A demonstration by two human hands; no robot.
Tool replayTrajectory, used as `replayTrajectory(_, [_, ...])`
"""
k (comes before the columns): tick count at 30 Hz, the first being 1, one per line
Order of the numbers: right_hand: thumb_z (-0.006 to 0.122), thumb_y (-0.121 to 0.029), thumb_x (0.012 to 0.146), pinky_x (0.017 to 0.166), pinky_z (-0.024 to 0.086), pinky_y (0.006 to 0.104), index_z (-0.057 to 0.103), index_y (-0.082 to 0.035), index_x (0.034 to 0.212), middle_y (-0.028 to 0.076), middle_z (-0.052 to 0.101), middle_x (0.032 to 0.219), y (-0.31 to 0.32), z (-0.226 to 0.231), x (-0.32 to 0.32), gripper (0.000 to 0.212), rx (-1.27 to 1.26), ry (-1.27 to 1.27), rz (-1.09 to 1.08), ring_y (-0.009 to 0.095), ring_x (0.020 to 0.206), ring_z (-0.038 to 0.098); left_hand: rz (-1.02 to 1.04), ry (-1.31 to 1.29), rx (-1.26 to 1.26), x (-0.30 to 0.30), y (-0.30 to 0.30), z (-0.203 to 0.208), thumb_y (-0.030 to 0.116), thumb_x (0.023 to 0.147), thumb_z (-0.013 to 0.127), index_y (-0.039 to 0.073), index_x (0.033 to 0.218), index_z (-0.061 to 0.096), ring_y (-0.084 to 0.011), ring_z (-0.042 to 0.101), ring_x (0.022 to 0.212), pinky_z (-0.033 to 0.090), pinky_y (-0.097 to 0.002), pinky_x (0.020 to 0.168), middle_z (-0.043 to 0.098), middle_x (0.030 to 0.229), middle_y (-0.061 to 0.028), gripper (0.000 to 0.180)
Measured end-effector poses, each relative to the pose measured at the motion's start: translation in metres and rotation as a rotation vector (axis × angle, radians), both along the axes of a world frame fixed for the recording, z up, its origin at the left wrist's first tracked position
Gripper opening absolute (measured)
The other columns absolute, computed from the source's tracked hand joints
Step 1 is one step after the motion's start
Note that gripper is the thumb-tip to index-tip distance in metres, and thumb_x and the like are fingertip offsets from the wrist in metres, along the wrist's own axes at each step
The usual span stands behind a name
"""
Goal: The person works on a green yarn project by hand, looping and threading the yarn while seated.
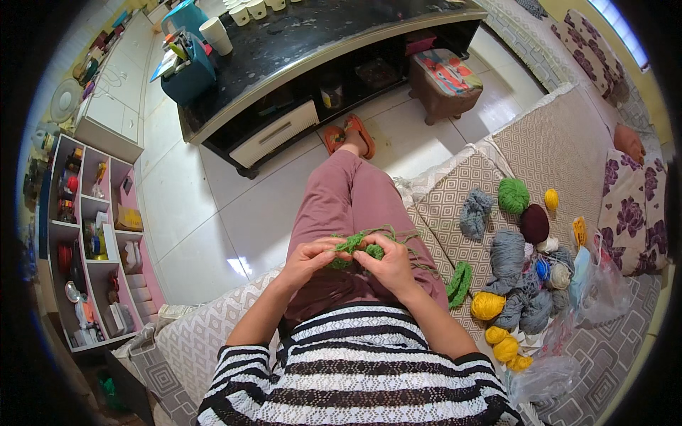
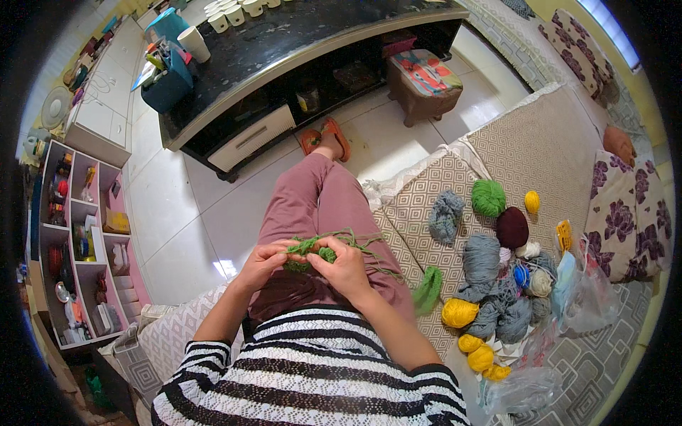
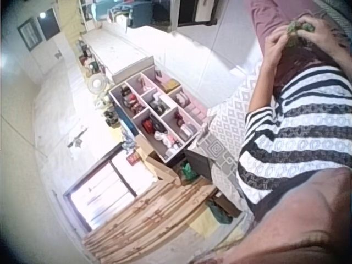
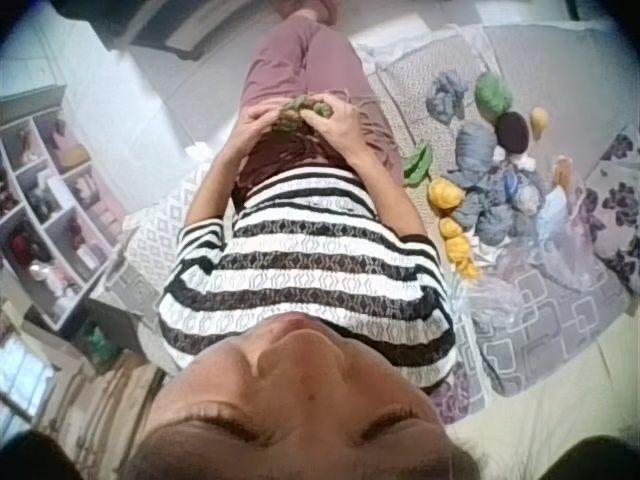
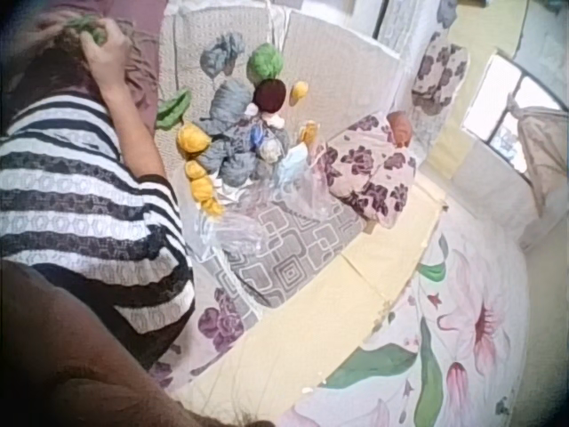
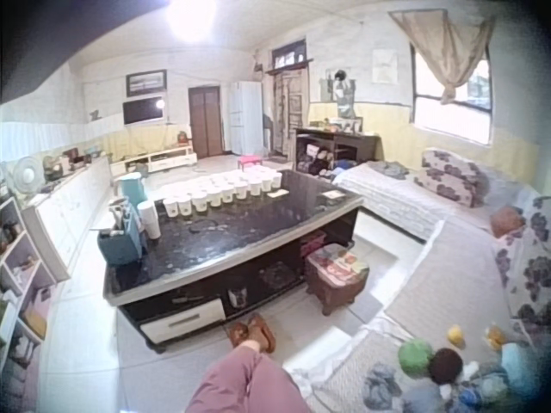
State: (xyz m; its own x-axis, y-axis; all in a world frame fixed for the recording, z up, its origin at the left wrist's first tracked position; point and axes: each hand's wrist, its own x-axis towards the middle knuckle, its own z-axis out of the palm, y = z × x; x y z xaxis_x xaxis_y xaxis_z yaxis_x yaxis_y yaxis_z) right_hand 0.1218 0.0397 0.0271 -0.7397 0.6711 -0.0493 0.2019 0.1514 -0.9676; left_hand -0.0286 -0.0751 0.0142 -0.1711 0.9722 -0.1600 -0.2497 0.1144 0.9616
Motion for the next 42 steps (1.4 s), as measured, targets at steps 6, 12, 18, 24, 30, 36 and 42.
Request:
replayTrajectory(6, [0.063, -0.011, 0.069, 0.058, 0.041, 0.0211, 0.058, -0.001, 0.080, 0.003, 0.058, 0.069, -0.002, -0.008, -0.001, 0.016, -0.070, 0.087, -0.022, 0.008, 0.063, 0.052, -0.067, -0.026, -0.041, -0.003, -0.008, 0.001, 0.014, 0.080, 0.052, -0.001, 0.089, 0.062, -0.0168, 0.047, 0.098, 0.035, -0.0281, 0.084, 0.052, 0.105, -0.0085, 0.020])
replayTrajectory(12, [0.062, -0.009, 0.070, 0.058, 0.040, 0.0201, 0.057, -0.001, 0.077, 0.002, 0.057, 0.068, -0.001, -0.008, 0.002, 0.012, -0.137, 0.041, -0.025, 0.006, 0.062, 0.051, 0.038, 0.405, -0.126, -0.031, -0.008, 0.007, 0.014, 0.074, 0.058, 0.003, 0.099, 0.056, -0.0182, 0.047, 0.099, 0.036, -0.0299, 0.085, 0.049, 0.109, -0.0109, 0.027])
replayTrajectory(18, [0.062, -0.010, 0.071, 0.055, 0.039, 0.0197, 0.056, -0.001, 0.076, 0.000, 0.055, 0.065, -0.003, -0.006, 0.001, 0.012, -0.155, 0.015, 0.009, 0.005, 0.060, 0.048, 0.012, 0.499, 0.034, -0.023, 0.011, 0.029, 0.014, 0.071, 0.061, 0.002, 0.098, 0.055, -0.0167, 0.050, 0.093, 0.040, -0.0279, 0.080, 0.052, 0.102, -0.0089, 0.030])
replayTrajectory(24, [0.060, -0.012, 0.070, 0.048, 0.037, 0.0220, 0.055, -0.002, 0.077, 0.004, 0.053, 0.059, -0.004, -0.011, 0.000, 0.013, -0.115, 0.042, -0.014, 0.007, 0.050, 0.045, -0.052, 0.276, -0.142, 0.003, 0.018, 0.005, 0.011, 0.075, 0.059, 0.001, 0.084, 0.058, -0.0045, 0.048, 0.069, 0.039, -0.0196, 0.062, 0.056, 0.073, -0.0001, 0.014])
replayTrajectory(30, [0.060, -0.010, 0.069, 0.052, 0.039, 0.0203, 0.054, -0.003, 0.074, 0.001, 0.054, 0.062, -0.001, -0.010, 0.003, 0.011, -0.117, -0.071, 0.086, 0.005, 0.057, 0.048, 0.001, 0.004, -0.211, 0.003, 0.016, -0.002, 0.008, 0.076, 0.054, 0.001, 0.080, 0.058, -0.0044, 0.048, 0.068, 0.039, -0.0192, 0.063, 0.055, 0.072, 0.0016, 0.009])
replayTrajectory(36, [0.060, -0.010, 0.069, 0.051, 0.039, 0.0206, 0.054, -0.003, 0.073, 0.001, 0.053, 0.061, -0.002, -0.016, 0.004, 0.010, -0.116, -0.039, 0.051, 0.005, 0.056, 0.048, 0.022, 0.012, -0.220, 0.002, 0.013, -0.001, 0.006, 0.076, 0.053, 0.000, 0.084, 0.057, -0.0049, 0.049, 0.069, 0.039, -0.0185, 0.064, 0.055, 0.073, 0.0016, 0.011])
replayTrajectory(42, [0.060, -0.010, 0.068, 0.056, 0.039, 0.0205, 0.052, -0.004, 0.088, 0.002, 0.052, 0.071, 0.005, 0.001, 0.009, 0.023, -0.236, -0.008, 0.073, 0.006, 0.062, 0.048, -0.056, -0.055, -0.201, -0.004, 0.008, 0.000, 0.004, 0.075, 0.056, 0.000, 0.087, 0.056, -0.0061, 0.051, 0.072, 0.041, -0.0194, 0.066, 0.056, 0.079, 0.0010, 0.013])
